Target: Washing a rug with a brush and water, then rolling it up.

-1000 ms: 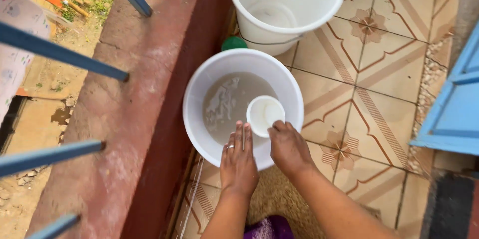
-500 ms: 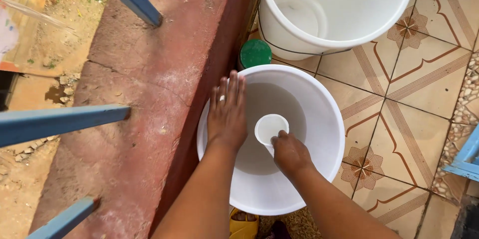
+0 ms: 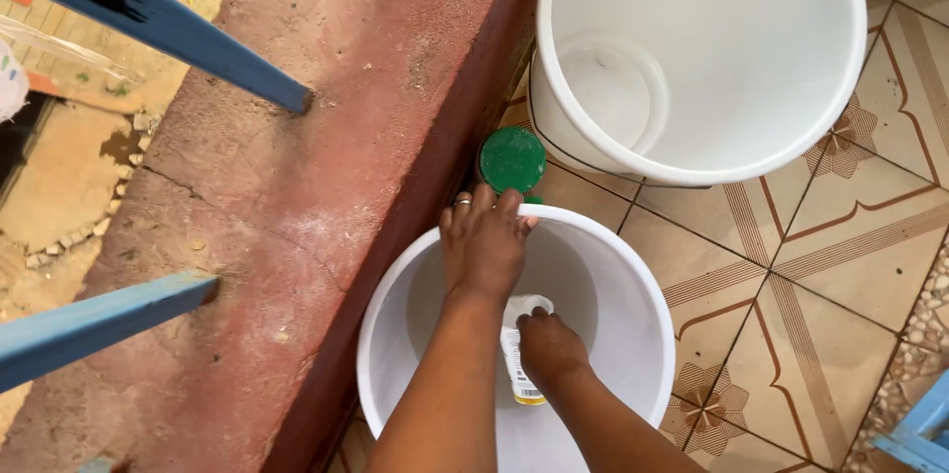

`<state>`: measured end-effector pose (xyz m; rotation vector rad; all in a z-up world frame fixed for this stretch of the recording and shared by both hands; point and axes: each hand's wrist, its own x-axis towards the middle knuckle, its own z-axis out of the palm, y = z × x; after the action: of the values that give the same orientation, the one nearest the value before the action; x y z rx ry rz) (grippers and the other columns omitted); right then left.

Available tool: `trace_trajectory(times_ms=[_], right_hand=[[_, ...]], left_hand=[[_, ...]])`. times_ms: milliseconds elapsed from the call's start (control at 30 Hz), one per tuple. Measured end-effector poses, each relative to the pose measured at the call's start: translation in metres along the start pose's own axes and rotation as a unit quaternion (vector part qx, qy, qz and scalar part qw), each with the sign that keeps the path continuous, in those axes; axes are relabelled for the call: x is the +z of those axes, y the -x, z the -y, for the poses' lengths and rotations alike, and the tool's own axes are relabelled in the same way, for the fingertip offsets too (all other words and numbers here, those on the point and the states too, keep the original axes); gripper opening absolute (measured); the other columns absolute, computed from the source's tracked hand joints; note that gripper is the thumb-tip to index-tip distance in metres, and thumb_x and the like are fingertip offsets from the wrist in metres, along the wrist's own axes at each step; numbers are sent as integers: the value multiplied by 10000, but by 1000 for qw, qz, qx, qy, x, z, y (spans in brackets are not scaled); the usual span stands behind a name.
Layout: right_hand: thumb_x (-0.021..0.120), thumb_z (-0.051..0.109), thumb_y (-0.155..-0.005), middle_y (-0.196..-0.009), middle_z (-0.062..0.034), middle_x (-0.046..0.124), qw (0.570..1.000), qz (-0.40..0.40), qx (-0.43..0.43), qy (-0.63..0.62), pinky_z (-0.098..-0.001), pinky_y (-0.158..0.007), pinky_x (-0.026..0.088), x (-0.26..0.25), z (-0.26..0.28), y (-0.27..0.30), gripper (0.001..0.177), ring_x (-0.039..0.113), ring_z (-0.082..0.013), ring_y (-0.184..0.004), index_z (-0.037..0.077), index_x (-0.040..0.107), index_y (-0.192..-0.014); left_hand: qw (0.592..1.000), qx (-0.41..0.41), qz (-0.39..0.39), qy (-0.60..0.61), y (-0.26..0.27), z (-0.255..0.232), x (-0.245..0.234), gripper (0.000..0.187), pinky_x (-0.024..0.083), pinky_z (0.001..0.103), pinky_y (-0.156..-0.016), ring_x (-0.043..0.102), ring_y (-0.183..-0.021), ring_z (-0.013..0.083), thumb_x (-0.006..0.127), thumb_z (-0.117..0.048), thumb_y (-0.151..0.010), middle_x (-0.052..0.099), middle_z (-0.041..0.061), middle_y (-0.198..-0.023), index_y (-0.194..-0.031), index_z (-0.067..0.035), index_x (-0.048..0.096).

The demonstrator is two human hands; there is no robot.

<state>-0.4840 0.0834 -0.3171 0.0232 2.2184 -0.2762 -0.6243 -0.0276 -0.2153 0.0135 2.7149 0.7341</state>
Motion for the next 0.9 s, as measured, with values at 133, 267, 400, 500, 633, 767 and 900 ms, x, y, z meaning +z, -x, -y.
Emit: trace_trajectory(times_ms=[133,267,400,500,633,767,900], right_hand=[[641,126,-933,-1204,-109,627,1000,16,-16,-8,-421,-944,561,-13,-4,-6,162,631,-288,-1133,86,661,-1089],[653,193,-959,-1190,-123,632,999,32,-34,-14,-422,-938,567,-23,-8,-8,188,648,-292,-1124,70,648,-1102],[641,194,-967,-1188,-125,632,997,52,-42,-28,-434,-956,554,-20,-10,-6,192,645,-303,-1128,77,648,-1118],[635,194,-970,-1220,-118,616,996,83,-25,-22,-447,-976,543,-11,-7,-6,212,623,-303,-1161,89,633,-1154],[616,191,-981,-1270,-111,600,994,109,-12,2,-448,-996,539,4,-17,-3,221,610,-306,-1193,109,633,-1186],[618,164,-965,-1341,-99,566,994,105,-22,-12,-439,-1036,510,-17,-12,-12,315,589,-303,-1236,135,609,-1278],[626,67,-882,-1446,-91,501,995,57,-73,-27,-455,-987,501,-53,-3,1,545,564,-331,-1212,140,530,-1414]], left_hand=[[999,-31,-6,-6,8,2,-3,269,370,512,-1030,547,-1152,295,665,-403,-914,613,66,-1100,-1075,-188,682],[996,-88,-11,-22,28,14,-9,309,370,527,-1023,535,-1170,300,653,-437,-894,607,67,-1108,-1084,-193,675],[987,-123,-91,-57,57,45,0,354,342,594,-1004,520,-1168,336,607,-495,-887,616,82,-1155,-1082,-209,680],[980,-186,-49,-58,74,54,-4,425,363,535,-1053,514,-1198,321,536,-557,-939,600,81,-1129,-1142,-203,653],[967,-249,-6,-53,99,55,4,450,364,489,-1109,508,-1232,305,487,-539,-976,582,71,-1222,-1245,-194,595],[972,-142,-106,-151,113,53,46,576,293,528,-1165,427,-1365,376,513,-312,-912,449,151,-1469,-1433,-80,435],[982,20,-17,-186,133,35,100,851,310,586,-1145,388,-1462,378,610,-205,-790,235,162,-1652,-1580,-102,311]])
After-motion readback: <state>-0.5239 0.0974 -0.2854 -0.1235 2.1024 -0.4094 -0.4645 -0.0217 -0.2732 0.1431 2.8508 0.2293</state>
